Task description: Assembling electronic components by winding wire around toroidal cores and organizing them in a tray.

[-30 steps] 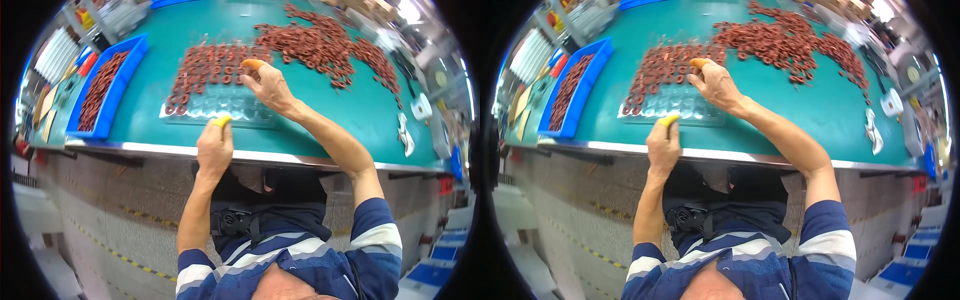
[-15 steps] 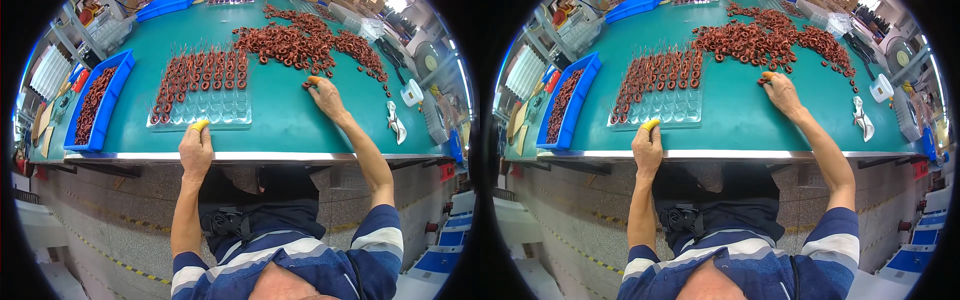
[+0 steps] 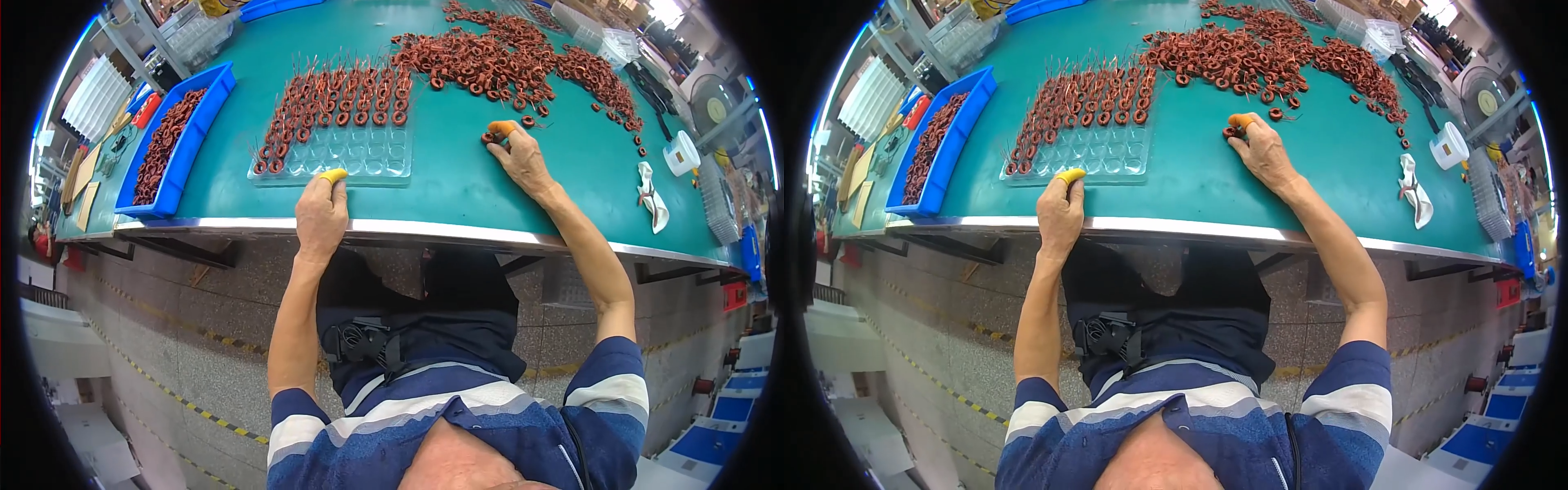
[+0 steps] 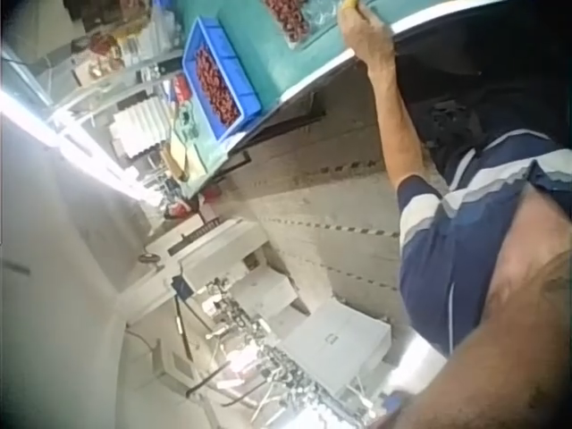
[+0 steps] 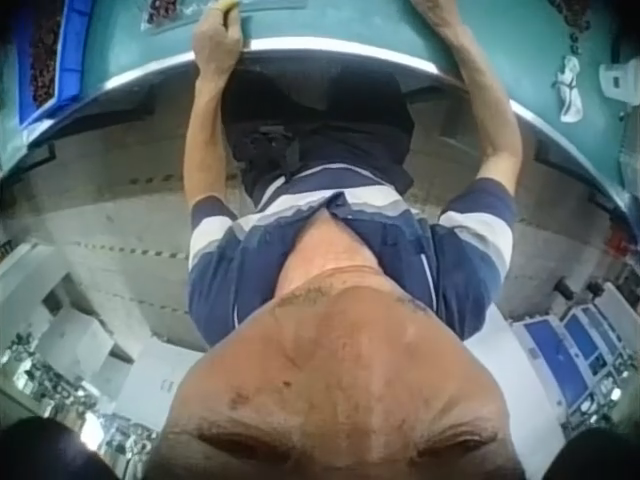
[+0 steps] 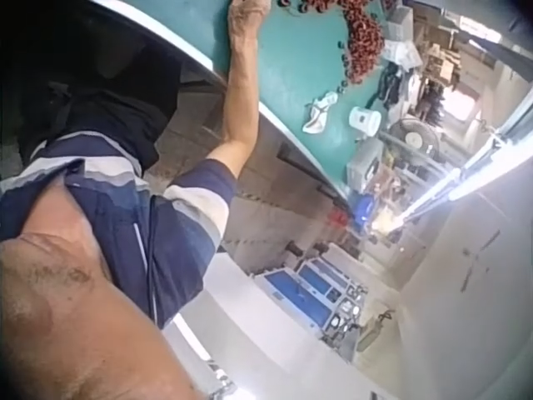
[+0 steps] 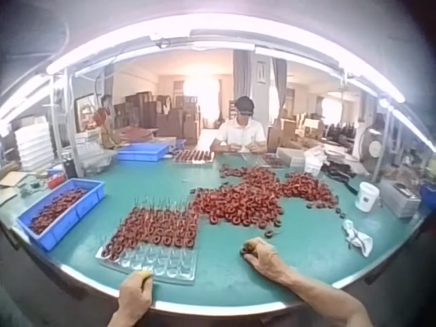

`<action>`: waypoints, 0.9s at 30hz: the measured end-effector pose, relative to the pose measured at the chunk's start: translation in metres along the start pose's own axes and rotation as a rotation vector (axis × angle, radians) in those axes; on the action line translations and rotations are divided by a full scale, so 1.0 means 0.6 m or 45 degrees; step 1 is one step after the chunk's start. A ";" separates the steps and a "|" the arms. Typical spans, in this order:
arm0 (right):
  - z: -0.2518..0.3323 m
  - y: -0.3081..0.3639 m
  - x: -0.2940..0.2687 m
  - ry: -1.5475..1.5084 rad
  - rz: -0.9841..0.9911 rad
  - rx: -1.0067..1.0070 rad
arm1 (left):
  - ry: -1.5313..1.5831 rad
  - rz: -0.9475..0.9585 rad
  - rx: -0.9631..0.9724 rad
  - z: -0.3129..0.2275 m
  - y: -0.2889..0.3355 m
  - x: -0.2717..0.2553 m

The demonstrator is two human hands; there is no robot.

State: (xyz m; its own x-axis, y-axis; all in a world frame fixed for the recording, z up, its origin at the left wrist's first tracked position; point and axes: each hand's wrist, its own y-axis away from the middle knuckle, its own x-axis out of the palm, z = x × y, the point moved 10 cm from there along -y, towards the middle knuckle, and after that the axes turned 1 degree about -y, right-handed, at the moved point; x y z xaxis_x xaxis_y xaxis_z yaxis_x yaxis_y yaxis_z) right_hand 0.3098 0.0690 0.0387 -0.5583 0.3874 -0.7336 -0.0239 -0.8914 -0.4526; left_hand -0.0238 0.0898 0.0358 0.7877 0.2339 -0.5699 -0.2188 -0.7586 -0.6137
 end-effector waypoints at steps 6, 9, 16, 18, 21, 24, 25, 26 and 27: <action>-0.008 0.002 -0.014 0.012 0.010 0.031 | -0.004 0.036 0.102 -0.021 0.001 0.012; 0.003 0.005 -0.008 -0.043 -0.082 -0.095 | -0.040 0.081 0.005 -0.001 0.006 0.012; -0.053 0.048 -0.144 -0.334 -0.221 0.308 | -0.027 0.155 0.014 -0.029 0.006 0.030; -0.088 0.070 -0.216 -0.454 -0.353 0.365 | -0.068 0.169 0.022 -0.025 0.006 0.031; -0.167 0.108 -0.346 -0.398 -0.574 0.424 | -0.078 0.189 -0.011 -0.023 0.005 0.030; -0.270 0.156 -0.477 -0.282 -0.776 0.542 | -0.100 0.168 0.009 -0.024 0.005 0.027; -0.308 0.174 -0.518 -0.246 -0.836 0.577 | -0.108 0.163 0.000 -0.029 0.004 0.025; -0.345 0.192 -0.557 -0.211 -0.896 0.613 | -0.124 0.148 0.002 -0.028 0.006 0.024; -0.381 0.208 -0.591 -0.214 -0.941 0.686 | -0.143 0.130 0.004 -0.024 0.007 0.021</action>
State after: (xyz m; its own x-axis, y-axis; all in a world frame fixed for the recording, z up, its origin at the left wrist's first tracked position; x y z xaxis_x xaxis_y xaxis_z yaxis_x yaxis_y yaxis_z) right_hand 0.6942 -0.1259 0.1264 -0.3598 0.8987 -0.2507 -0.7797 -0.4372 -0.4484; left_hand -0.0067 0.0808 0.0338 0.6918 0.2223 -0.6870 -0.2963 -0.7802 -0.5509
